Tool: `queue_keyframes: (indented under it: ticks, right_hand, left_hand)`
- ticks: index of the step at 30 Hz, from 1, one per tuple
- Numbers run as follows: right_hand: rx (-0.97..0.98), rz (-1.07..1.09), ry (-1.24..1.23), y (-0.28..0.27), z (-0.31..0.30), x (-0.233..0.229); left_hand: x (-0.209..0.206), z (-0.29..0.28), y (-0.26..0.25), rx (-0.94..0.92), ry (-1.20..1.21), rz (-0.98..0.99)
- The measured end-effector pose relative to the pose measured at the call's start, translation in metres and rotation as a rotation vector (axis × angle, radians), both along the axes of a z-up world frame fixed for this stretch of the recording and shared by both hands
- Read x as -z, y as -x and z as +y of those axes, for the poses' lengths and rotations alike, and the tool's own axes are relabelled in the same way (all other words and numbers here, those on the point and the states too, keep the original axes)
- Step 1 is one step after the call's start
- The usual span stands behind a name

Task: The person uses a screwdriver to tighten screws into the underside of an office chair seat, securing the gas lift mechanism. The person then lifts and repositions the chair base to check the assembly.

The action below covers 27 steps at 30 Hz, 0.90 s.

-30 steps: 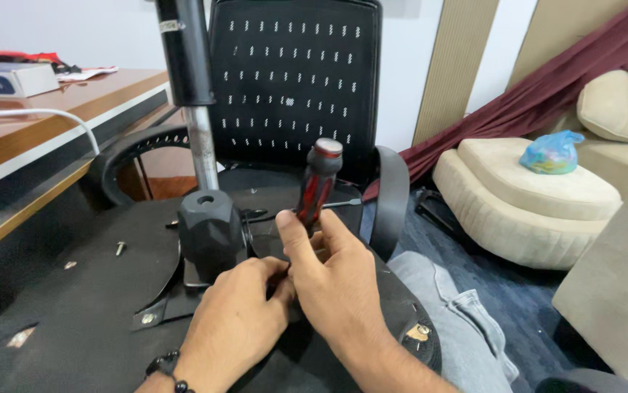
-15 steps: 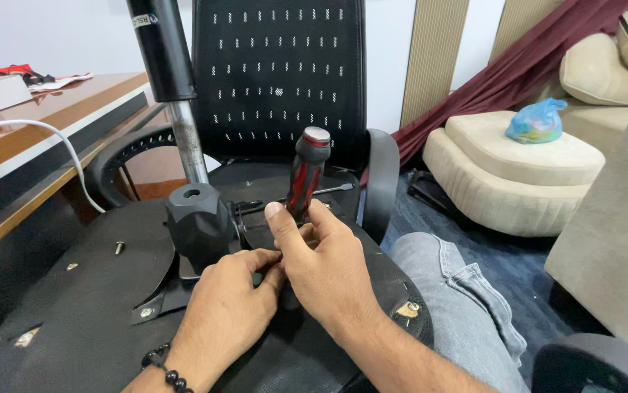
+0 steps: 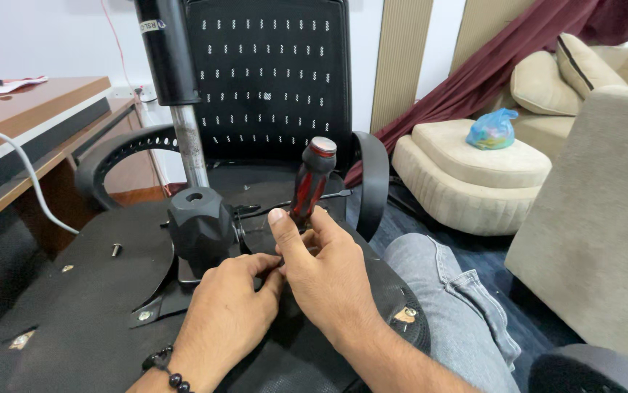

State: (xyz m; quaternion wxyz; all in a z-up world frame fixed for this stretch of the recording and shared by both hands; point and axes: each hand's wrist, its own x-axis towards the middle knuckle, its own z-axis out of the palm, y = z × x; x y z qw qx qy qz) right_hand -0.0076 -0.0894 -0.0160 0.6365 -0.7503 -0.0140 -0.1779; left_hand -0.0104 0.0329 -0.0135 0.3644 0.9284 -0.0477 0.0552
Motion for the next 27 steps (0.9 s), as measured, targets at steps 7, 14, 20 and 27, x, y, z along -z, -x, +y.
queue_keyframes:
  ticks: [7, 14, 20, 27]
  right_hand:
    - [0.077, 0.046, -0.028, 0.011, 0.022, 0.003]
    - [0.115, 0.049, -0.064, 0.022, 0.033, 0.006]
    - [0.209, 0.072, 0.009, 0.025, 0.044, 0.006]
    - [0.333, 0.046, 0.044, 0.026, 0.056, 0.009]
  left_hand:
    - [0.010, 0.023, -0.001, 0.065, -0.004, -0.020]
    - [0.012, 0.033, -0.003, 0.106, -0.031, -0.016]
    - [0.015, 0.043, -0.003, 0.123, 0.005, 0.020]
    - [0.019, 0.058, 0.000, 0.130, 0.013, -0.014]
